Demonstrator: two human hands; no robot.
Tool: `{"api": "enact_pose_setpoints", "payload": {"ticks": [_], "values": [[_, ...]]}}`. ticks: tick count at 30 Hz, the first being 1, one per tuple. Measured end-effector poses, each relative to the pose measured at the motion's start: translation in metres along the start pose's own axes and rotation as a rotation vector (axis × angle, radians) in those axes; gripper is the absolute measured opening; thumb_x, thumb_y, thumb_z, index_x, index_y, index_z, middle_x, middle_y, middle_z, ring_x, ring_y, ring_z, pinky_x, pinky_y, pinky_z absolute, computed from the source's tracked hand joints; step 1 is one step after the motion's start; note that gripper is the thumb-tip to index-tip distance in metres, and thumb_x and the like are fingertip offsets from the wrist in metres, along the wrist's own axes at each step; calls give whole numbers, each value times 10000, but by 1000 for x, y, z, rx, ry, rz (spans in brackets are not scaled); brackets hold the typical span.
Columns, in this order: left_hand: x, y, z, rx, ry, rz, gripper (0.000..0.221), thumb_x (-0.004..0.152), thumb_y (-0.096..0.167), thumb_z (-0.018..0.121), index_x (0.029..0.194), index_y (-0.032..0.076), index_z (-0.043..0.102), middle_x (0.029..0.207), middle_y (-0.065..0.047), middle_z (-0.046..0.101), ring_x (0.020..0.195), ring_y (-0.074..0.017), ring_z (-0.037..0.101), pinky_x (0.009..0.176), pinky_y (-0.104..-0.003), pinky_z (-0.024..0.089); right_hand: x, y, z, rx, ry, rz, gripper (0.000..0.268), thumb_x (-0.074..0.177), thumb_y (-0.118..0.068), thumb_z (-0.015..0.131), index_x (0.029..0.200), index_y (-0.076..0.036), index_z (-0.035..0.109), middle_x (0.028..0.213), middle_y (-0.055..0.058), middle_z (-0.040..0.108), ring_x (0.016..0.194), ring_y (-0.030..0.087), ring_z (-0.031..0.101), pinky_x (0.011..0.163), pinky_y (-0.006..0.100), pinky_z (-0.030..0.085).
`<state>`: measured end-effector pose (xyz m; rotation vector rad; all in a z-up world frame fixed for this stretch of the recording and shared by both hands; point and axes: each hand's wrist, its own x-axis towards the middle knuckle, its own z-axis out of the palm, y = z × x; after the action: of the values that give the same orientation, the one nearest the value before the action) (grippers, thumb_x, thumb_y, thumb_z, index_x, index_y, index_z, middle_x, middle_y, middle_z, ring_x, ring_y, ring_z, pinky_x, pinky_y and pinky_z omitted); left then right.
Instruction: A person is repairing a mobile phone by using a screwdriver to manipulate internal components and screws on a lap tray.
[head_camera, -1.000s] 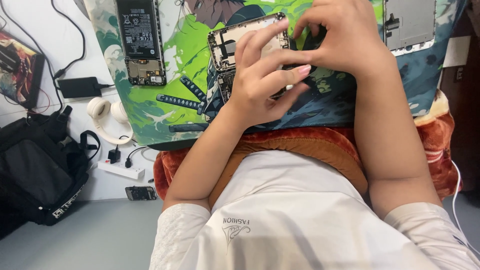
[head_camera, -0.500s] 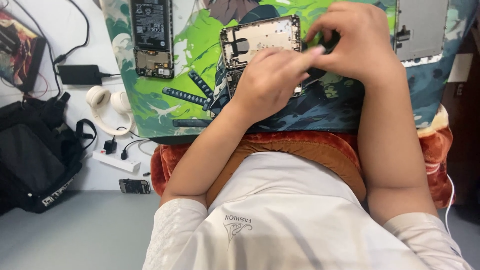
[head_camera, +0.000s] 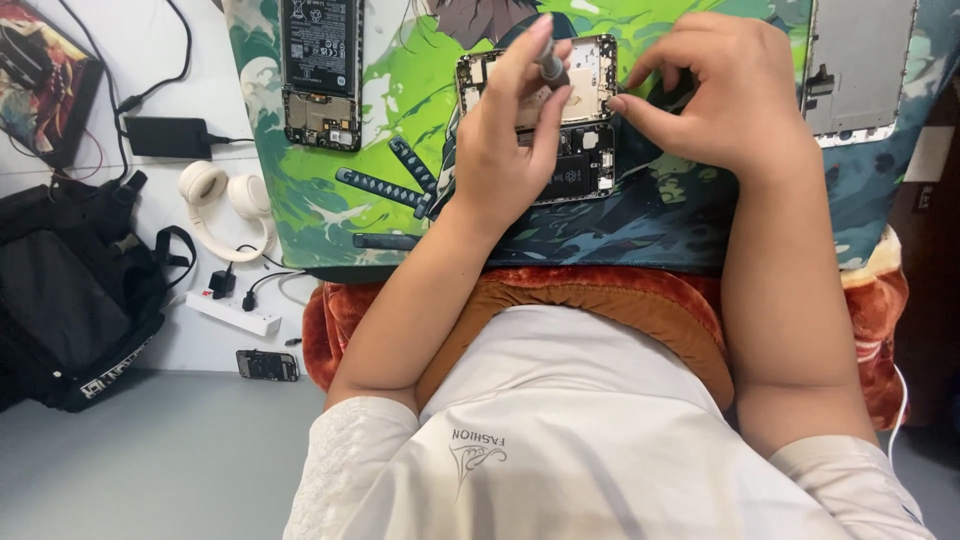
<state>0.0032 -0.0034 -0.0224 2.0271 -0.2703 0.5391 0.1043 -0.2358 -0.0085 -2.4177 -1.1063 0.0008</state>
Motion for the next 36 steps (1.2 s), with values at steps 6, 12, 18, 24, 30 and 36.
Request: {"api": "enact_pose_setpoints", "payload": {"ticks": [6,12,18,24,30,36], "values": [[0,3,-2,41,52,59,585,1123,-84,678,1549,146,350,1551,-95,519,1414,-227,670,1177,-320,682,0,-6,0,177,92,-41,106,1054,-151,884,1020,-74,818,800,39,601,772,226,568,670,375,412],[5,20,-2,-243,137,2,623,1084,-50,708,1545,163,346,1365,-156,663,1259,-242,746,1158,-318,649,11,-29,5,309,140,-150,217,1023,-166,940,1115,-10,820,881,107,618,733,230,535,640,368,421],[5,21,0,-270,135,17,615,1066,-41,714,1528,153,357,1347,-168,660,1247,-260,740,1130,-343,660,12,-30,13,346,160,-143,97,1033,-68,882,1024,4,817,885,123,639,750,257,596,633,386,452],[6,22,0,-254,146,79,577,1050,-65,690,1490,112,362,1326,-202,628,1215,-299,728,1081,-372,669,17,-35,9,429,131,-80,75,995,-43,857,1007,-13,790,867,108,622,699,226,541,607,357,422],[5,21,2,-240,169,80,562,1036,-74,692,1464,105,374,1316,-213,626,1193,-314,730,1063,-382,668,15,-33,13,452,131,-48,80,995,-52,863,1009,-40,785,863,87,608,659,203,503,610,344,399],[5,21,1,-235,126,101,575,1046,-70,685,1485,118,365,1312,-213,636,1242,-316,708,1082,-396,666,14,-31,14,417,102,-59,69,983,-60,854,999,-56,787,856,77,615,658,207,517,602,347,414]]}}
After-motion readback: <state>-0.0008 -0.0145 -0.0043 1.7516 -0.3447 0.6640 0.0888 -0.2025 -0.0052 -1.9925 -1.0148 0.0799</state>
